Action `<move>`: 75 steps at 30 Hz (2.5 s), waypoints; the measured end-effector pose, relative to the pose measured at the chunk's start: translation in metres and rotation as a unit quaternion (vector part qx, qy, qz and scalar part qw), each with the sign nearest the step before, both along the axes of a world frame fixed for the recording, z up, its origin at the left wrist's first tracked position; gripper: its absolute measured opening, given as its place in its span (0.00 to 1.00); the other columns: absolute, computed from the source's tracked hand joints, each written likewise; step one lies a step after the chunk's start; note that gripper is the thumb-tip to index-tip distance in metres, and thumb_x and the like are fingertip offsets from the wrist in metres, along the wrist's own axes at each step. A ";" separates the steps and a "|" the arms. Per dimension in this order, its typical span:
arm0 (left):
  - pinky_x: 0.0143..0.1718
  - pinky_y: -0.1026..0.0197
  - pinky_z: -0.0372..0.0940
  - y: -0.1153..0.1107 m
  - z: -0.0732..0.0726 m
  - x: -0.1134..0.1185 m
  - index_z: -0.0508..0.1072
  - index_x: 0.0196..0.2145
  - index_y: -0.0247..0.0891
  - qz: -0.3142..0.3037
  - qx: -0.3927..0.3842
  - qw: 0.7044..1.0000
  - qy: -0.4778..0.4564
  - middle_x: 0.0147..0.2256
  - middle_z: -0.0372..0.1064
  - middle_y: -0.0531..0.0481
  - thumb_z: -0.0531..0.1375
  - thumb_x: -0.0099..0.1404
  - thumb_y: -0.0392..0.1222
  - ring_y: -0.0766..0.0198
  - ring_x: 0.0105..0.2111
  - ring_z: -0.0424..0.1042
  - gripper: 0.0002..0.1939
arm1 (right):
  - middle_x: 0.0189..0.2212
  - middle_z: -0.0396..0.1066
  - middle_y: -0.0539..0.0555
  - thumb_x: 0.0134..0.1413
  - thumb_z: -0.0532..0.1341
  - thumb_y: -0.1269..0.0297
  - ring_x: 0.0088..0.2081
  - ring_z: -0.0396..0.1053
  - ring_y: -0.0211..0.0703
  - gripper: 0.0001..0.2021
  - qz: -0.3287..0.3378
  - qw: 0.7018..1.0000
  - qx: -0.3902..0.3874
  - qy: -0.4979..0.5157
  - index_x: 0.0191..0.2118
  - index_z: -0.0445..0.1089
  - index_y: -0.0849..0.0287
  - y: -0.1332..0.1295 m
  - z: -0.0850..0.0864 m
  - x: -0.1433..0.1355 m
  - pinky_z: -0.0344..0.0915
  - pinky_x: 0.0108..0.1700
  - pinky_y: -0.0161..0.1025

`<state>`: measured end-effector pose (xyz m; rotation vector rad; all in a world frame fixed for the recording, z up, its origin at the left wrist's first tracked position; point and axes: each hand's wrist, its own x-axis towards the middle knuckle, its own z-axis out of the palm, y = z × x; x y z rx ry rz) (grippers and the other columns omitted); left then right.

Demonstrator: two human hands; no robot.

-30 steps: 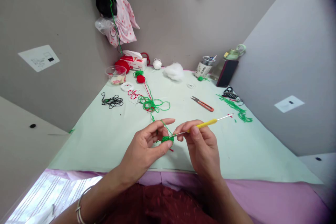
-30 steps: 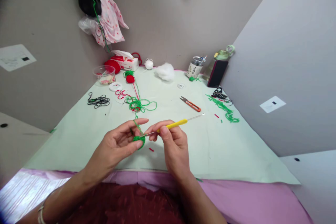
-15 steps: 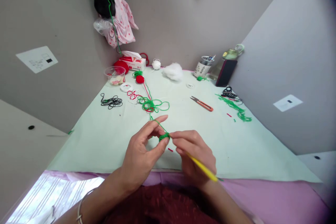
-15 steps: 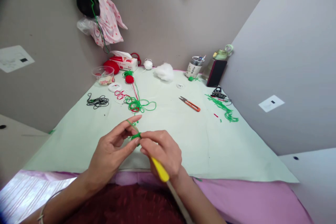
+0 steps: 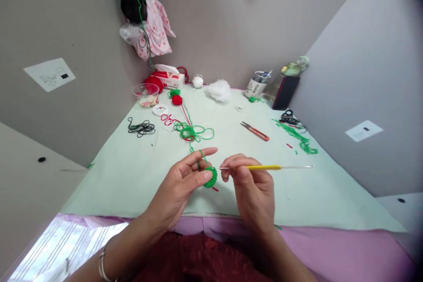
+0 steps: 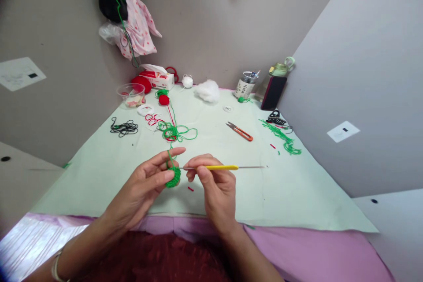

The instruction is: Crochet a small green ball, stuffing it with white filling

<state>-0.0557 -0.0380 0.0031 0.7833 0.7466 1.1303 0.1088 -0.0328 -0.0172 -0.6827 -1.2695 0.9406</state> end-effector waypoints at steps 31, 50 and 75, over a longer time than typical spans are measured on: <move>0.36 0.64 0.62 0.001 -0.001 0.002 0.84 0.50 0.42 -0.072 0.001 0.995 -0.068 0.37 0.72 0.48 0.68 0.65 0.42 0.66 0.34 0.65 0.16 | 0.33 0.77 0.52 0.69 0.62 0.62 0.30 0.72 0.39 0.09 0.005 1.000 0.003 0.016 0.40 0.80 0.52 -0.002 0.005 0.000 0.70 0.30 0.37; 0.47 0.65 0.66 -0.001 -0.009 -0.008 0.80 0.56 0.53 -0.055 0.100 0.990 0.083 0.36 0.69 0.55 0.70 0.65 0.37 0.69 0.39 0.69 0.22 | 0.32 0.78 0.52 0.70 0.61 0.59 0.33 0.72 0.38 0.10 0.079 0.993 -0.074 0.056 0.38 0.78 0.54 0.001 0.005 0.010 0.68 0.36 0.36; 0.49 0.59 0.65 -0.001 -0.002 0.000 0.80 0.54 0.41 0.012 0.135 0.967 0.217 0.35 0.68 0.53 0.67 0.62 0.35 0.63 0.40 0.70 0.21 | 0.38 0.80 0.58 0.70 0.58 0.73 0.39 0.77 0.44 0.09 -0.053 0.927 0.260 -0.265 0.47 0.75 0.58 -0.006 0.008 0.015 0.74 0.38 0.41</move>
